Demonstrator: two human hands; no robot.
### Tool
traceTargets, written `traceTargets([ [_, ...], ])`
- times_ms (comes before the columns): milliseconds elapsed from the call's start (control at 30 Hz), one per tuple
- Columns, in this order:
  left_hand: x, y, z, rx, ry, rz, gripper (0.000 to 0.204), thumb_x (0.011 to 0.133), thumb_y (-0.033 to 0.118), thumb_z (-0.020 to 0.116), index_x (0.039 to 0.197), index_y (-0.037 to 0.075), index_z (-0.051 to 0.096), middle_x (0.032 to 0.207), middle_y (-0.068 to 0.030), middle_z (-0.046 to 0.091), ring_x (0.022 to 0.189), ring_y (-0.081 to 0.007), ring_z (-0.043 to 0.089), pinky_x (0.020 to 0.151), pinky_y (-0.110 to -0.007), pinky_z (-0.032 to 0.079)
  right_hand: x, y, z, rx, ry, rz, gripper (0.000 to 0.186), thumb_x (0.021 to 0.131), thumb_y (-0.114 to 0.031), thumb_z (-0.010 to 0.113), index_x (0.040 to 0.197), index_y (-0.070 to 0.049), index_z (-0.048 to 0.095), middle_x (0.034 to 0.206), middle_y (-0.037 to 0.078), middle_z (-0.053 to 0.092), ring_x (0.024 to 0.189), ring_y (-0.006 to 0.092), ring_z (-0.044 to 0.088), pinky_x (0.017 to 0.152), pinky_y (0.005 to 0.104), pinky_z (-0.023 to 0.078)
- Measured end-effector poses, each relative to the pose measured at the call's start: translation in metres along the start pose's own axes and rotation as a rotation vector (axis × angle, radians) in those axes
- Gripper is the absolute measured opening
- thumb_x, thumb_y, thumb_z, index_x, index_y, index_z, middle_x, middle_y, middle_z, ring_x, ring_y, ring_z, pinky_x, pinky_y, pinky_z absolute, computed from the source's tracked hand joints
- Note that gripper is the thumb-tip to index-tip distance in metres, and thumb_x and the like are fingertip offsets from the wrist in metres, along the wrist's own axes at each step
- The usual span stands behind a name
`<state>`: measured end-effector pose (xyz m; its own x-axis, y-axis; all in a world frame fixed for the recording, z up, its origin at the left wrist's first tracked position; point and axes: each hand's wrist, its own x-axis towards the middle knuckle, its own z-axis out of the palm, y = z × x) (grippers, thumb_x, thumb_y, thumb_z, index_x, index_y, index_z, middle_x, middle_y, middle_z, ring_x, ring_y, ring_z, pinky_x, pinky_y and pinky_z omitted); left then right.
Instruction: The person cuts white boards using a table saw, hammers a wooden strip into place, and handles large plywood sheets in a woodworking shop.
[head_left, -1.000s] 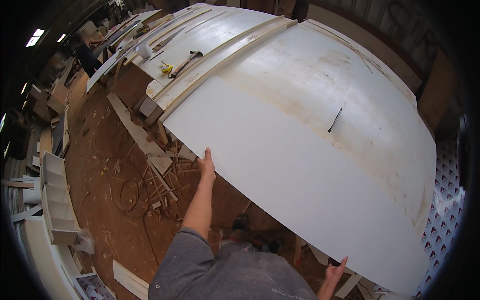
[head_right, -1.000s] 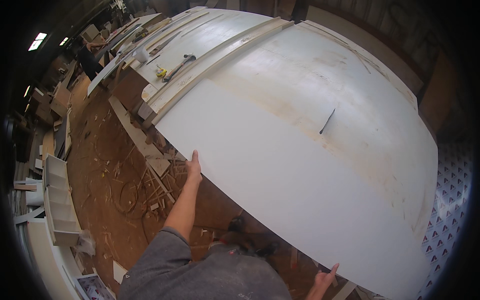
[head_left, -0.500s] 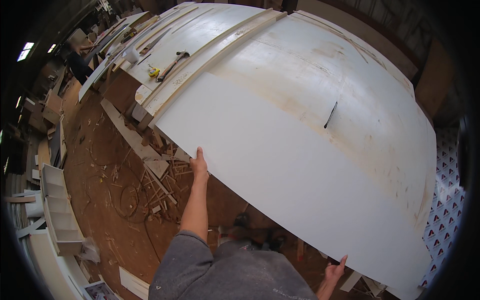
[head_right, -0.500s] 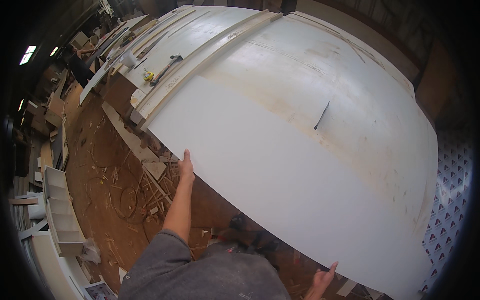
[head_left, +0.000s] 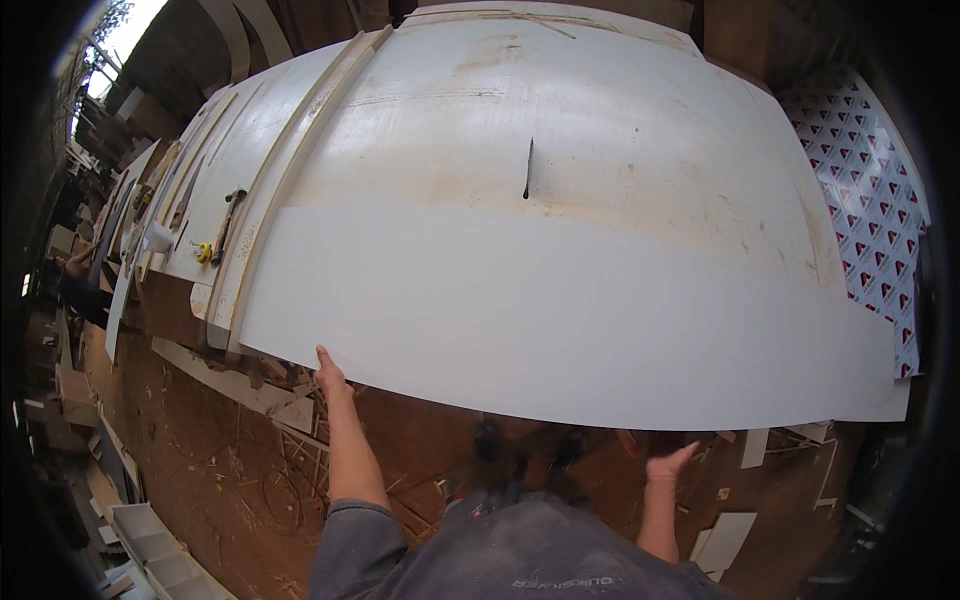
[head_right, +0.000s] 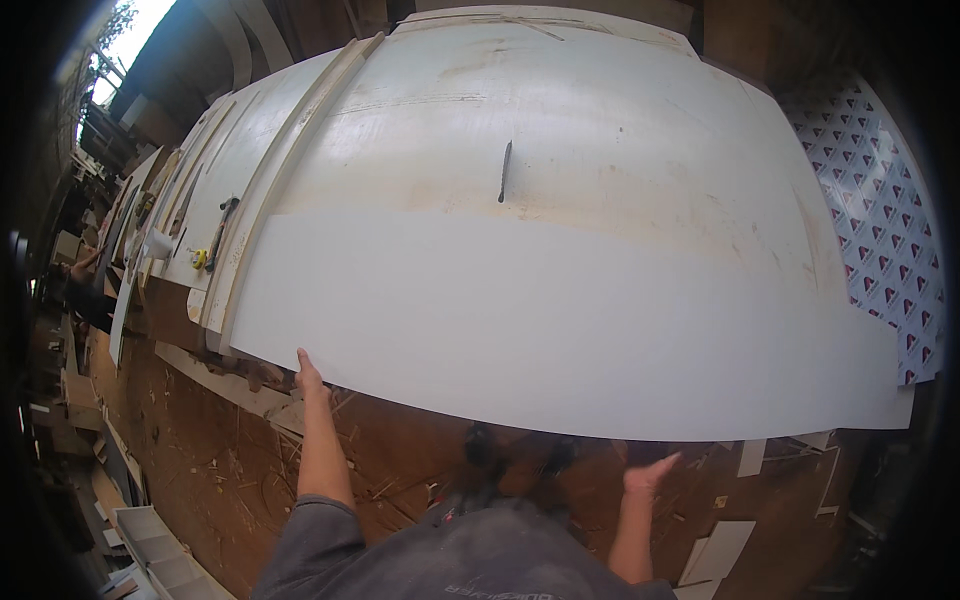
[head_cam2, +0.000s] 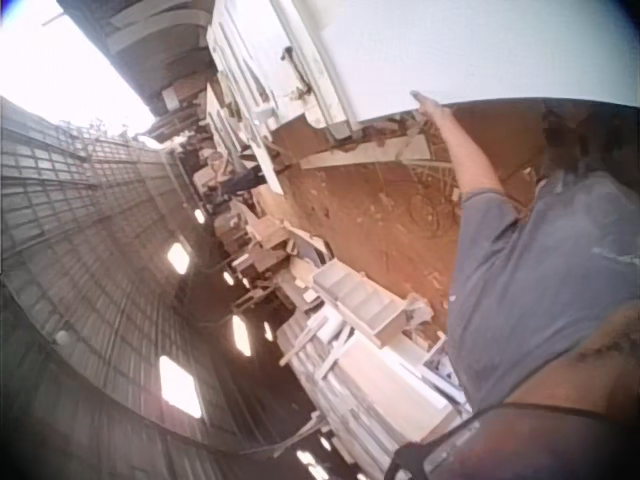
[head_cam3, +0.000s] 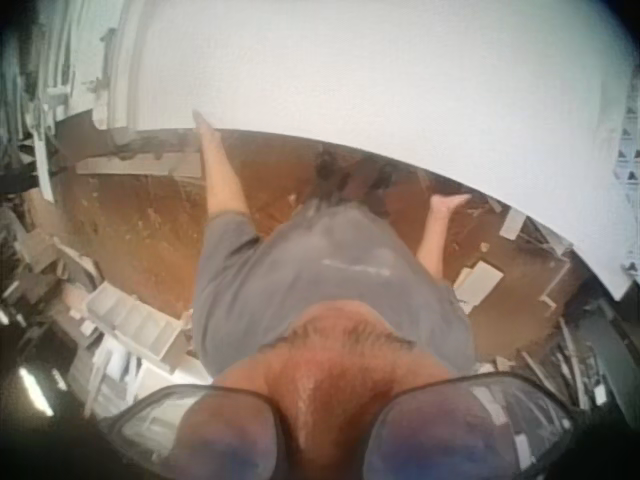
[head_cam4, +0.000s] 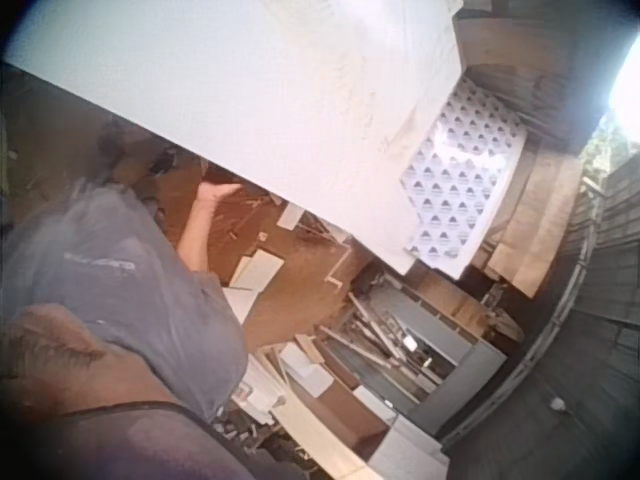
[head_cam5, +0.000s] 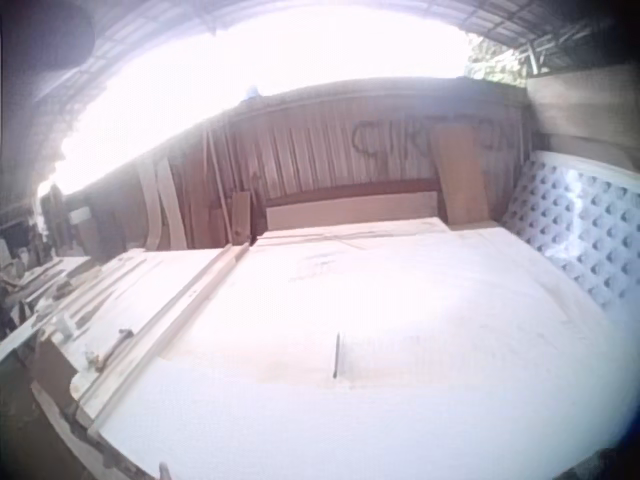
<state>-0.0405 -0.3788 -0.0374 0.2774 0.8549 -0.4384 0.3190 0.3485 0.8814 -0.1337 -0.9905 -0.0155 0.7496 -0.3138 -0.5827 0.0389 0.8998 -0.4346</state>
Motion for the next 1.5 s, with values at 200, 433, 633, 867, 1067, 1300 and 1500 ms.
traceTargets([
  [200,0.003,-0.007,0.010,0.009,-0.059,-0.008,0.076,0.092,0.056,0.053,0.128,-0.011,0.047,0.127,-0.0187,0.057,0.112,-0.0303,0.058,0.093,-0.042,0.049,0.085,0.045,-0.019,0.112,-0.009,-0.005,0.069,0.093,-0.059,0.047,0.139,-0.008,0.042,0.138,0.004,0.048,0.122,0.0210,0.047,0.104,0.0365,0.038],
  [433,0.016,-0.011,0.001,-0.002,-0.055,0.007,0.074,0.093,0.054,0.053,0.130,-0.010,0.046,0.130,-0.0186,0.055,0.114,-0.0298,0.057,0.094,-0.041,0.048,0.110,0.082,-0.030,0.154,0.032,0.000,0.071,0.092,-0.060,0.047,0.140,-0.007,0.041,0.139,0.006,0.048,0.124,0.0233,0.047,0.106,0.0377,0.037],
  [633,0.005,-0.008,0.005,-0.041,-0.073,0.026,0.071,0.094,0.051,0.053,0.126,-0.012,0.049,0.128,-0.0210,0.056,0.112,-0.0304,0.058,0.093,-0.041,0.049,0.113,0.090,-0.033,0.156,0.061,-0.012,0.073,0.092,-0.061,0.046,0.141,-0.007,0.041,0.139,0.007,0.048,0.125,0.0252,0.046,0.107,0.0388,0.037],
  [867,0.003,-0.006,0.005,-0.059,-0.004,-0.005,0.068,0.094,0.050,0.055,0.123,-0.012,0.050,0.121,-0.0200,0.060,0.109,-0.0297,0.059,0.088,-0.042,0.052,0.122,0.077,-0.030,0.143,0.091,-0.050,0.075,0.092,-0.062,0.045,0.141,-0.006,0.040,0.140,0.009,0.048,0.126,0.0275,0.046,0.108,0.0400,0.036],
  [1067,-0.028,0.010,0.015,-0.049,0.038,-0.035,0.079,0.092,0.051,0.057,0.134,-0.011,0.033,0.129,-0.0232,0.050,0.112,-0.0328,0.057,0.093,-0.044,0.051,0.097,0.002,-0.100,0.217,0.325,-0.302,0.076,0.091,-0.062,0.045,0.142,-0.005,0.039,0.140,0.011,0.048,0.127,0.0295,0.045,0.109,0.0411,0.035],
  [1300,-0.076,-0.040,0.035,-0.368,0.015,0.006,0.072,0.092,0.043,0.061,0.130,-0.011,0.033,0.127,-0.0234,0.050,0.115,-0.0311,0.054,0.094,-0.043,0.050,0.063,-0.087,-0.049,-0.052,0.243,-0.591,0.073,0.090,-0.054,0.055,0.141,-0.004,0.040,0.142,0.010,0.044,0.127,0.0289,0.045,0.110,0.0433,0.035],
  [1500,-0.079,-0.042,0.043,-0.424,0.044,0.034,0.060,0.093,0.035,0.062,0.124,-0.010,0.037,0.122,-0.0217,0.052,0.107,-0.0293,0.058,0.087,-0.042,0.053,0.099,-0.107,-0.060,-0.010,0.224,-0.276,0.057,0.094,-0.041,0.055,0.137,-0.004,0.045,0.140,0.008,0.049,0.126,0.0277,0.046,0.108,0.0450,0.036],
])
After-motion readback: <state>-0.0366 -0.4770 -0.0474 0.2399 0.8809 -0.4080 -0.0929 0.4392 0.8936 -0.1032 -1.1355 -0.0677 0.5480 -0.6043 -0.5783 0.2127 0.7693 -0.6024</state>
